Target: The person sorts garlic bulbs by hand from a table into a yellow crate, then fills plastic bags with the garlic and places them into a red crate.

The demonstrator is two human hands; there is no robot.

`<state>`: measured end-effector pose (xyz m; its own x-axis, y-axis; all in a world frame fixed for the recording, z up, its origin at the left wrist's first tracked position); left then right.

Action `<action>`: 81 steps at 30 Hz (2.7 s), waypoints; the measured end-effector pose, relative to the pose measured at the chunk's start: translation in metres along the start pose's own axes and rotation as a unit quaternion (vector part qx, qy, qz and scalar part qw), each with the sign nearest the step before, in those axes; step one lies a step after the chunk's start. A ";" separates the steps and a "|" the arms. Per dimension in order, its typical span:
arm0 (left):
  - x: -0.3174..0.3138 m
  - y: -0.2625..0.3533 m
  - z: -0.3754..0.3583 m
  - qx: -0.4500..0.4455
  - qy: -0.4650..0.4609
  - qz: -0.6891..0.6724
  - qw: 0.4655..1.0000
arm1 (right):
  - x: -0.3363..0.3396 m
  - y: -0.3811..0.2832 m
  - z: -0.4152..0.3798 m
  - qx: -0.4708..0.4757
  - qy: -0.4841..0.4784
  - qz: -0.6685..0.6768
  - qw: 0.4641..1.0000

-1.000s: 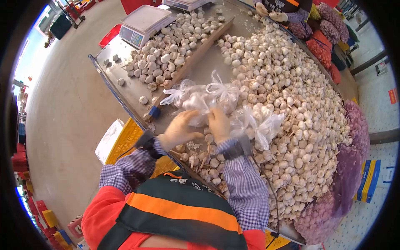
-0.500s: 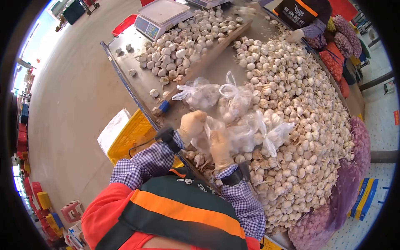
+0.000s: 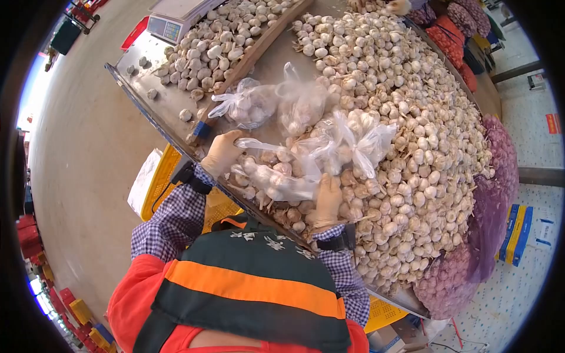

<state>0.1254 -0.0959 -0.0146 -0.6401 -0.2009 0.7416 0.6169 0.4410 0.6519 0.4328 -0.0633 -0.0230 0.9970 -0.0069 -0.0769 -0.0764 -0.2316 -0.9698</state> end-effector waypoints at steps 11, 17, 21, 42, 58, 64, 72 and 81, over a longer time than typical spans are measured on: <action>-0.001 0.041 -0.026 0.138 -0.150 -0.161 0.966 | -0.103 -0.084 -0.051 0.418 -0.326 -0.451 0.717; 0.016 -0.006 -0.035 0.193 -0.105 -0.306 0.926 | -0.088 0.000 -0.058 0.350 -0.491 -0.573 0.555; 0.025 -0.043 -0.031 0.217 -0.029 -0.284 0.933 | -0.087 0.004 -0.063 0.397 -0.493 -0.564 0.531; -0.027 0.002 -0.048 -0.105 -0.186 0.197 0.957 | -0.142 0.000 -0.032 0.412 -0.421 -0.575 0.568; 0.001 -0.008 -0.051 -0.041 -0.290 -0.123 0.948 | -0.131 0.000 -0.028 0.296 -0.509 -0.541 0.601; 0.052 -0.034 -0.077 0.103 -0.324 -0.598 0.725 | -0.132 -0.010 -0.032 0.195 -0.526 -0.555 0.614; 0.108 -0.094 -0.110 0.195 -0.384 -0.265 0.863 | -0.137 0.001 -0.025 0.260 -0.481 -0.537 0.643; 0.025 0.002 -0.060 -0.023 -0.110 0.048 0.993 | -0.172 0.000 -0.038 0.183 -0.539 -0.668 0.479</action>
<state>0.1380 -0.1524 0.0152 -0.6580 0.0381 0.7521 0.6976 0.4070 0.5897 0.2613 -0.0986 -0.0011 -0.4107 0.4620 0.7860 0.4282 0.8589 -0.2810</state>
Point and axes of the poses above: each hand's wrist, its own z-axis towards the middle knuckle, its own x-axis out of the back of the hand, y = z × x, the point moved 6 cm from there along z, towards the middle knuckle, and after that the axes turned 12 degrees about x, right-handed, at the moved point
